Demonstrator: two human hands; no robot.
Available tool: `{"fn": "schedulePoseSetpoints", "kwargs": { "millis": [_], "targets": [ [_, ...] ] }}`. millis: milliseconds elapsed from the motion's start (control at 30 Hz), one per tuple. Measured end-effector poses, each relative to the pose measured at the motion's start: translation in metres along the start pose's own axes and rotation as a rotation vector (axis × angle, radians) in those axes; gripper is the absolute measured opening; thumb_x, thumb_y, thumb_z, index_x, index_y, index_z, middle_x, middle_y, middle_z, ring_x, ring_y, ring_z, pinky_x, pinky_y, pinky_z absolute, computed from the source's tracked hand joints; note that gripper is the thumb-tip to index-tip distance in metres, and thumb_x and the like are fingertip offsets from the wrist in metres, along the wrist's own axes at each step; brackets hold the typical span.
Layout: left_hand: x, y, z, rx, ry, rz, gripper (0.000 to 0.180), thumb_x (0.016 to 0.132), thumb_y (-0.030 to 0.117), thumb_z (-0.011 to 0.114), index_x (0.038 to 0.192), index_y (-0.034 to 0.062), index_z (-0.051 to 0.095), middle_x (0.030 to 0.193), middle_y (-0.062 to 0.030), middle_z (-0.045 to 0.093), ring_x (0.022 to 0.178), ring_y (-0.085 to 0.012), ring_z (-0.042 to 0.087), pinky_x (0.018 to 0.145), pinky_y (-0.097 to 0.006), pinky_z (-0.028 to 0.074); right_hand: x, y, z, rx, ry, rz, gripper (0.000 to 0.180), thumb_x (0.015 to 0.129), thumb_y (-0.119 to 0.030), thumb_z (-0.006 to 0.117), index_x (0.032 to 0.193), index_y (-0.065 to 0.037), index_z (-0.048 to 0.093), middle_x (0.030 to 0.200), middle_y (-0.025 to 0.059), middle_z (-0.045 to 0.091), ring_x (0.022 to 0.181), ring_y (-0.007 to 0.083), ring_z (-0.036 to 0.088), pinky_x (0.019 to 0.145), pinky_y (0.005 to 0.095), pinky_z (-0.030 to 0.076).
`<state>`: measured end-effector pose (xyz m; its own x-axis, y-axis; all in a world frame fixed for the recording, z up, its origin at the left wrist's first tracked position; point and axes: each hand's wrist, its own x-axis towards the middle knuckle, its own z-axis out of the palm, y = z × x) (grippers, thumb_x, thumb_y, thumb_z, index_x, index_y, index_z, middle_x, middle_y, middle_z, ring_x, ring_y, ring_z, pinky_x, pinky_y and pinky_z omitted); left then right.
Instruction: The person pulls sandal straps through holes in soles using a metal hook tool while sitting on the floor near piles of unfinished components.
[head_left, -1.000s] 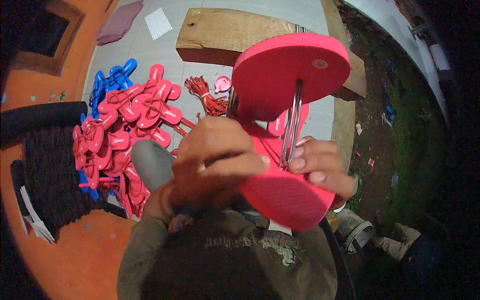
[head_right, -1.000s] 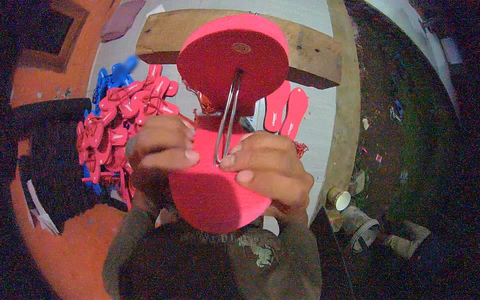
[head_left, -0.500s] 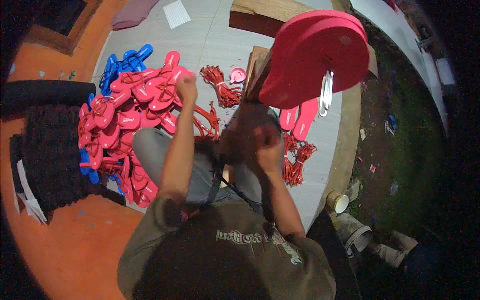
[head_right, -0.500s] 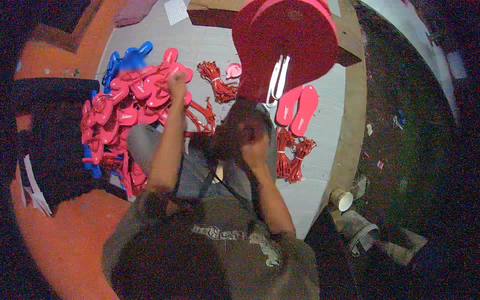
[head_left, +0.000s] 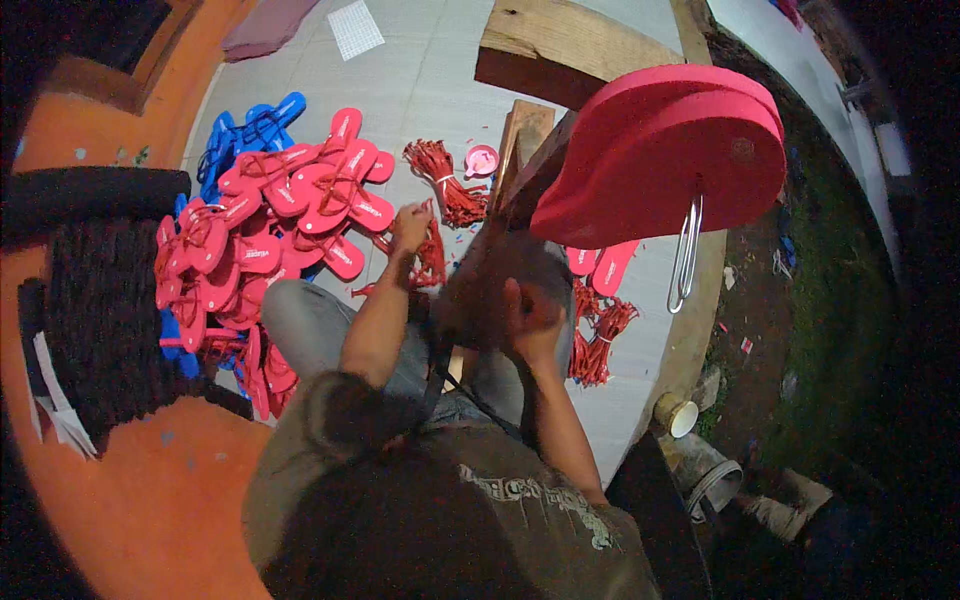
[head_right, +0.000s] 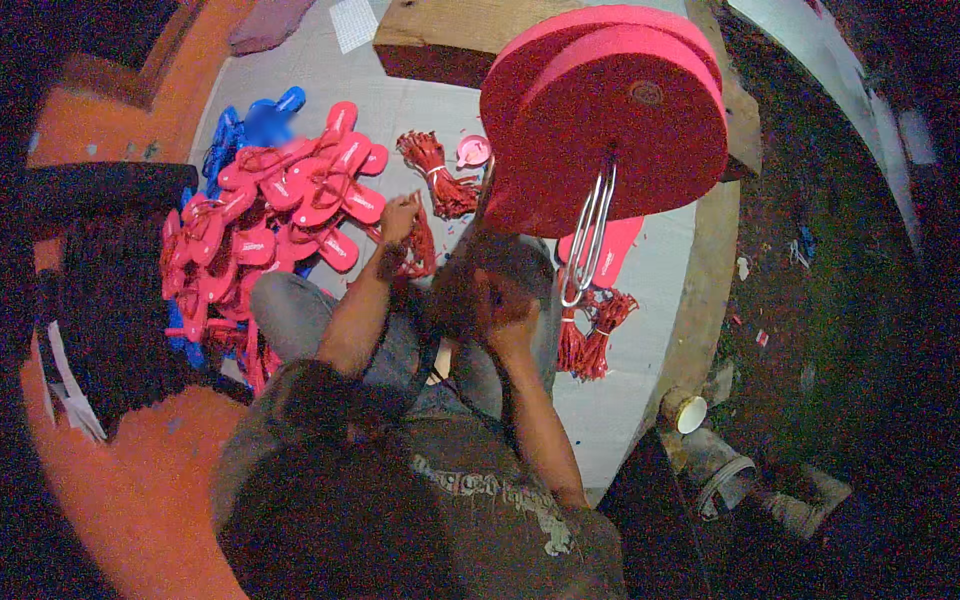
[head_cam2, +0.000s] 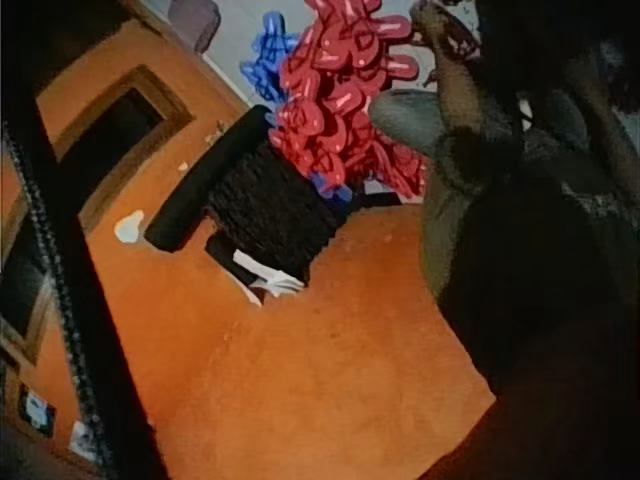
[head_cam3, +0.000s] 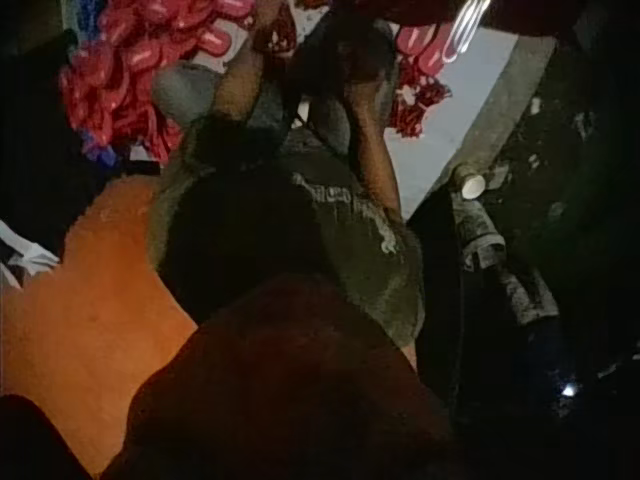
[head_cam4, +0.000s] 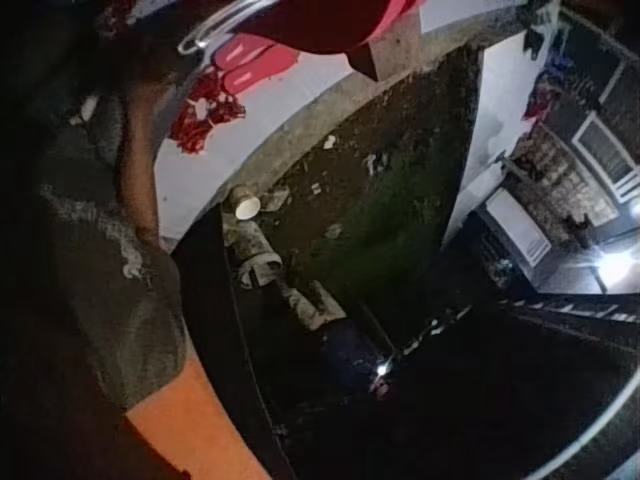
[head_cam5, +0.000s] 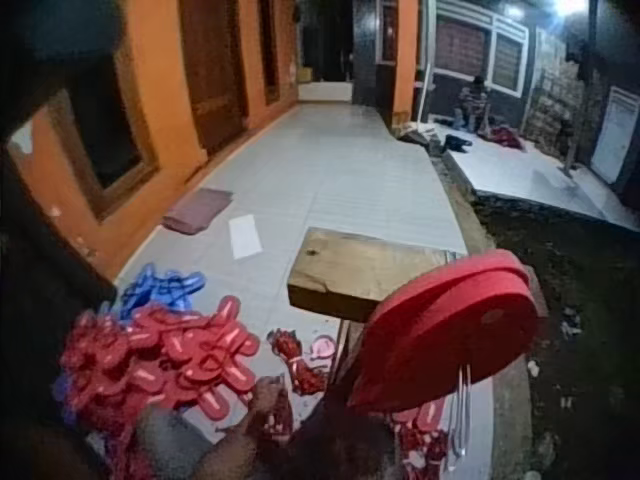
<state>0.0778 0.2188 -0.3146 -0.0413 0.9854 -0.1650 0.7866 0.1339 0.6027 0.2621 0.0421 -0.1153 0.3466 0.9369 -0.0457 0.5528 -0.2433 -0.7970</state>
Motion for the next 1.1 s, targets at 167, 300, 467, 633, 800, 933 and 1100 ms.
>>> {"fn": "schedulePoseSetpoints", "kwargs": {
  "millis": [167,300,467,633,800,933,1100],
  "targets": [
    [-0.027,0.046,-0.078,-0.335,-0.008,0.099,0.027,0.076,0.029,0.057,0.088,0.0049,0.060,0.081,-0.0104,0.062,0.073,-0.0218,0.060,0.066,-0.031,0.045,-0.002,0.011,0.011,-0.138,-0.122,-0.013,0.027,0.079,-0.025,0.056,0.100,-0.007,0.056,0.094,0.0145,0.059,0.080,0.0278,0.057,0.072,0.0365,0.043],
    [-0.095,0.101,-0.153,-0.516,-0.146,0.361,0.018,0.076,0.013,0.056,0.090,0.0020,0.059,0.084,-0.0105,0.062,0.078,-0.0202,0.060,0.069,-0.030,0.046,0.009,-0.026,0.018,-0.013,0.010,-0.190,0.026,0.076,-0.025,0.061,0.095,-0.007,0.060,0.079,0.0107,0.058,0.070,0.0200,0.054,0.063,0.0318,0.042],
    [-0.150,0.124,-0.190,-0.425,-0.077,0.513,0.017,0.077,0.009,0.055,0.091,-0.0002,0.058,0.085,-0.0130,0.061,0.079,-0.0227,0.061,0.069,-0.030,0.047,0.020,-0.067,0.021,0.412,-0.158,-0.485,0.026,0.078,-0.019,0.059,0.101,-0.006,0.059,0.094,0.0071,0.061,0.084,0.0203,0.058,0.078,0.0296,0.044],
    [-0.184,0.128,-0.182,-0.551,-0.121,0.618,0.015,0.079,0.008,0.049,0.093,0.0026,0.050,0.077,-0.0123,0.057,0.070,-0.0268,0.059,0.061,-0.034,0.046,-0.016,-0.062,-0.016,0.585,-0.307,-0.232,0.014,0.080,-0.012,0.057,0.091,-0.003,0.061,0.083,0.0030,0.062,0.075,0.0092,0.055,0.067,0.0241,0.045],
    [-0.221,0.159,-0.267,0.118,-0.859,0.872,0.024,0.086,0.026,0.042,0.089,0.0027,0.049,0.074,-0.0165,0.054,0.071,-0.0340,0.055,0.059,-0.041,0.043,-0.055,-0.075,-0.100,0.290,-0.973,-0.223,0.025,0.087,-0.027,0.045,0.088,-0.003,0.054,0.069,0.0085,0.055,0.061,0.0206,0.055,0.059,0.0325,0.044],
    [-0.238,0.169,-0.294,-0.008,-1.197,0.940,0.027,0.087,0.028,0.040,0.089,0.0032,0.051,0.075,-0.0183,0.054,0.074,-0.0347,0.055,0.063,-0.042,0.043,-0.072,-0.106,-0.141,0.168,-1.246,-0.330,0.022,0.089,-0.026,0.040,0.090,-0.005,0.049,0.070,0.0168,0.053,0.064,0.0347,0.053,0.057,0.0372,0.042],
    [-0.231,0.162,-0.299,-0.060,-1.278,0.865,0.027,0.086,0.027,0.042,0.087,0.0022,0.054,0.078,-0.0171,0.056,0.077,-0.0312,0.056,0.069,-0.040,0.043,-0.091,-0.090,-0.208,0.225,-0.927,-0.090,0.019,0.087,-0.017,0.044,0.084,-0.002,0.055,0.075,0.0100,0.059,0.067,0.0194,0.058,0.061,0.0307,0.045]
  ]
}}
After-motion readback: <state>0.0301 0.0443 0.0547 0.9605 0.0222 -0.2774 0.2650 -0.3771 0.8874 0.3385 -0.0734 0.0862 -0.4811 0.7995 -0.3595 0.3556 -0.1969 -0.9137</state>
